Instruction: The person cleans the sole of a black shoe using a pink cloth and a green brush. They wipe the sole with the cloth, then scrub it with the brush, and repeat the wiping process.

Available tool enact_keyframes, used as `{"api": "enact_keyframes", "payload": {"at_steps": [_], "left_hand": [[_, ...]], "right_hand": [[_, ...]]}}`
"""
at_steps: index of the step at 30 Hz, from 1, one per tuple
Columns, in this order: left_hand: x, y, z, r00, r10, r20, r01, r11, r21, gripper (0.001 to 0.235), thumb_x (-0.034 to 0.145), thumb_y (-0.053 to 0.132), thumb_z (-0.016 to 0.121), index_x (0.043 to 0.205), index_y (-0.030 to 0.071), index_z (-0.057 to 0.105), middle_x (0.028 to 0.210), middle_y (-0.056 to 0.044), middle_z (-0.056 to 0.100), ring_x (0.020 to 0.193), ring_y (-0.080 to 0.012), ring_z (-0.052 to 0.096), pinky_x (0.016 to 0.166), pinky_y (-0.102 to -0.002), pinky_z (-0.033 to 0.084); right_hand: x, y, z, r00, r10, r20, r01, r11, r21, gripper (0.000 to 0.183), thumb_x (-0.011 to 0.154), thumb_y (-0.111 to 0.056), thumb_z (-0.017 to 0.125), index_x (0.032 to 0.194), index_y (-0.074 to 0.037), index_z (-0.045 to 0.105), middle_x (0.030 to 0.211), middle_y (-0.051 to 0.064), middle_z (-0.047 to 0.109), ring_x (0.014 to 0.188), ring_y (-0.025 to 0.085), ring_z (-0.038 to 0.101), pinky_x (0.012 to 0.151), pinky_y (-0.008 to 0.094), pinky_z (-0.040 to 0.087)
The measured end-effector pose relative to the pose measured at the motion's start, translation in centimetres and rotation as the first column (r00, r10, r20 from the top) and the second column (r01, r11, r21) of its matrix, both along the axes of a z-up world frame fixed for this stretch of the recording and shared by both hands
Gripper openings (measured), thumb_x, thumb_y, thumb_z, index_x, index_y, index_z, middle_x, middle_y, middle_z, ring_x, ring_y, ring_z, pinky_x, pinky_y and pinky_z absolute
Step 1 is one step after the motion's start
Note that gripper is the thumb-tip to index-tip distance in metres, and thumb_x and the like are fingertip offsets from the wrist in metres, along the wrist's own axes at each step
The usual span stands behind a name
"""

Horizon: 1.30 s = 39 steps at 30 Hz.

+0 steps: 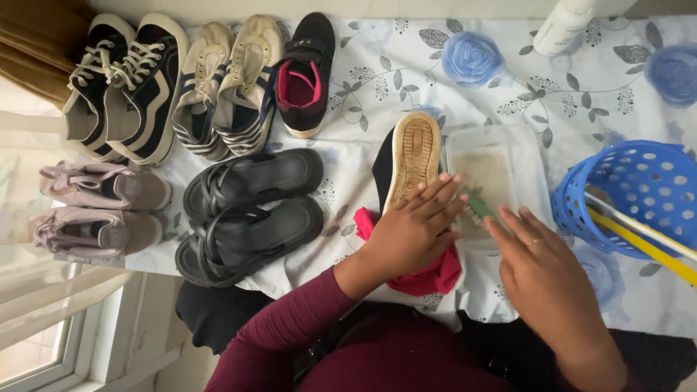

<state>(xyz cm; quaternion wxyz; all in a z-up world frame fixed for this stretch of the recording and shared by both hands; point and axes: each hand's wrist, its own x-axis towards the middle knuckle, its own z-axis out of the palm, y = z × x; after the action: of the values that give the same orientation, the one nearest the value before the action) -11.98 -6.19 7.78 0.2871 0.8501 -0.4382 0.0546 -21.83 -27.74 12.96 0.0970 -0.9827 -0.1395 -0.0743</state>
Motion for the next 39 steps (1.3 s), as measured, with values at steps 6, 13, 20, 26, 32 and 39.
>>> {"api": "enact_keyframes", "payload": {"at_steps": [6,13,20,26,32,39], "left_hand": [[-2.7,5.9,-0.1,0.992,0.047,-0.121,-0.069,0.981,-0.183,0.048,0.106,0.022,0.066,0.150,0.011,0.051,0.163,-0.017,0.044,0.154,-0.0385,0.042,0.119,-0.058,0.043],[-7.2,10.0,-5.0,0.998,0.052,0.020,-0.052,0.999,-0.002,0.038,0.099,0.039,0.077,0.130,0.019,0.072,0.163,-0.016,0.040,0.152,-0.0314,0.042,0.121,-0.047,0.038],[-7.8,9.7,-5.2,0.998,0.042,0.054,-0.044,0.998,0.040,0.012,0.104,0.025,0.068,0.114,0.027,0.075,0.165,-0.015,0.037,0.154,-0.0304,0.040,0.122,-0.048,0.036],[-8.2,9.6,-4.6,1.000,-0.008,0.002,0.008,1.000,-0.026,0.025,0.104,0.033,0.068,0.124,0.018,0.068,0.163,-0.017,0.041,0.153,-0.0323,0.042,0.124,-0.048,0.030],[-8.4,7.9,-3.8,0.997,0.068,0.047,-0.063,0.993,-0.102,0.040,0.101,0.038,0.067,0.129,0.009,0.067,0.158,-0.019,0.048,0.149,-0.0324,0.048,0.125,-0.048,0.027],[-8.0,7.9,-3.3,0.982,0.185,-0.042,-0.189,0.938,-0.290,0.006,0.100,0.011,0.066,0.104,0.008,0.070,0.150,-0.018,0.056,0.143,-0.0352,0.056,0.126,-0.051,0.026]], "right_hand": [[-1.1,4.1,-0.4,0.996,0.075,0.050,-0.073,0.996,-0.055,0.041,0.081,-0.021,0.070,0.122,-0.025,0.068,0.167,0.016,0.036,0.153,0.052,0.033,0.118,0.082,0.024],[-2.1,6.5,-4.0,0.969,0.165,0.183,-0.064,0.887,-0.457,0.014,0.089,-0.040,0.071,0.103,-0.037,0.070,0.167,0.004,0.043,0.154,0.035,0.038,0.095,0.078,0.037],[-2.3,6.0,-4.6,0.982,0.170,0.078,-0.114,0.874,-0.472,0.021,0.095,-0.046,0.071,0.082,-0.034,0.061,0.172,0.003,0.044,0.159,0.038,0.036,0.108,0.082,-0.007],[-2.3,5.2,-2.1,0.988,0.154,-0.013,-0.154,0.988,0.013,0.009,0.075,-0.027,0.077,0.075,-0.031,0.069,0.146,-0.001,0.054,0.136,0.034,0.049,0.110,0.080,0.003],[-2.3,5.7,-1.5,0.986,0.094,-0.138,-0.023,0.895,0.446,0.013,0.094,-0.018,0.066,0.104,-0.010,0.070,0.108,0.002,0.072,0.102,0.021,0.070,0.090,0.036,0.053],[-2.3,6.2,-3.6,0.961,-0.031,-0.275,0.197,0.776,0.600,0.047,0.088,-0.030,0.074,0.122,-0.004,0.055,0.112,0.008,0.068,0.102,0.019,0.071,0.097,0.033,0.053]]}}
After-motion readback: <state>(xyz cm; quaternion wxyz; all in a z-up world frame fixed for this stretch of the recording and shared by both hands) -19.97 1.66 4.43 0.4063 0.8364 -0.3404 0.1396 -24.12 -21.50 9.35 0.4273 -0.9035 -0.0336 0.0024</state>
